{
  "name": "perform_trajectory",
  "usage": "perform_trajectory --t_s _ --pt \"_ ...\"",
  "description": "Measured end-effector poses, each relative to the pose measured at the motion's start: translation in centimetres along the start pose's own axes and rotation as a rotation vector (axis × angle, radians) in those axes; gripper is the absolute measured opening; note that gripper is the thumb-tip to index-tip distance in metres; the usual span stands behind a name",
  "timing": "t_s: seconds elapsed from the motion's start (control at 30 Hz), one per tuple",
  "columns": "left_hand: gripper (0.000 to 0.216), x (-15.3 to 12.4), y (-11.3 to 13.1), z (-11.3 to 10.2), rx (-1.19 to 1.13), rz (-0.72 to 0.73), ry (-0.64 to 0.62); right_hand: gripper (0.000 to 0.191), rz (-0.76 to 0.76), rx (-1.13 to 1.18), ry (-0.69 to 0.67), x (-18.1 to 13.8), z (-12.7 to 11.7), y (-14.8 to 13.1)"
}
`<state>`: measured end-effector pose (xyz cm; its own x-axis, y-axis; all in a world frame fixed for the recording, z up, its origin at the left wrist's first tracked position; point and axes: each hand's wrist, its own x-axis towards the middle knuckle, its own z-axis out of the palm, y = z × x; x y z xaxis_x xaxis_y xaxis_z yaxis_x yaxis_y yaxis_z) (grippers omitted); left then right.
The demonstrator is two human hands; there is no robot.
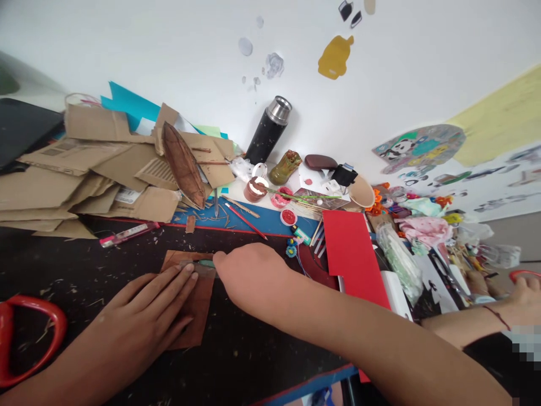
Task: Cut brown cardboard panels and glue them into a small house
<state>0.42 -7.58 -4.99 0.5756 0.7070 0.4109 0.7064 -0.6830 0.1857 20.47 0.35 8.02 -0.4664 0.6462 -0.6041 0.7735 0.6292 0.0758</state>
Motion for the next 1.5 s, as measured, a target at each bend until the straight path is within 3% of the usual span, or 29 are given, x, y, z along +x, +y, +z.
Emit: perform_trajectory --t_s 0.6,0.97,1.5 --pt "0.057 -0.4 0.0 0.2 -0.012 0.000 -0.043 0.019 0.086 0.089 0.009 -2.0 -0.1 1.2" --pt "0.054 -0.6 0.0 0.3 -0.018 -0.010 -0.047 0.018 0.057 0.093 0.083 -1.9 0.6 1.0" --pt "0.058 -0.4 0.0 0.1 -0.013 -0.002 -0.043 0.018 0.037 0.081 0.059 -1.7 0.7 1.2"
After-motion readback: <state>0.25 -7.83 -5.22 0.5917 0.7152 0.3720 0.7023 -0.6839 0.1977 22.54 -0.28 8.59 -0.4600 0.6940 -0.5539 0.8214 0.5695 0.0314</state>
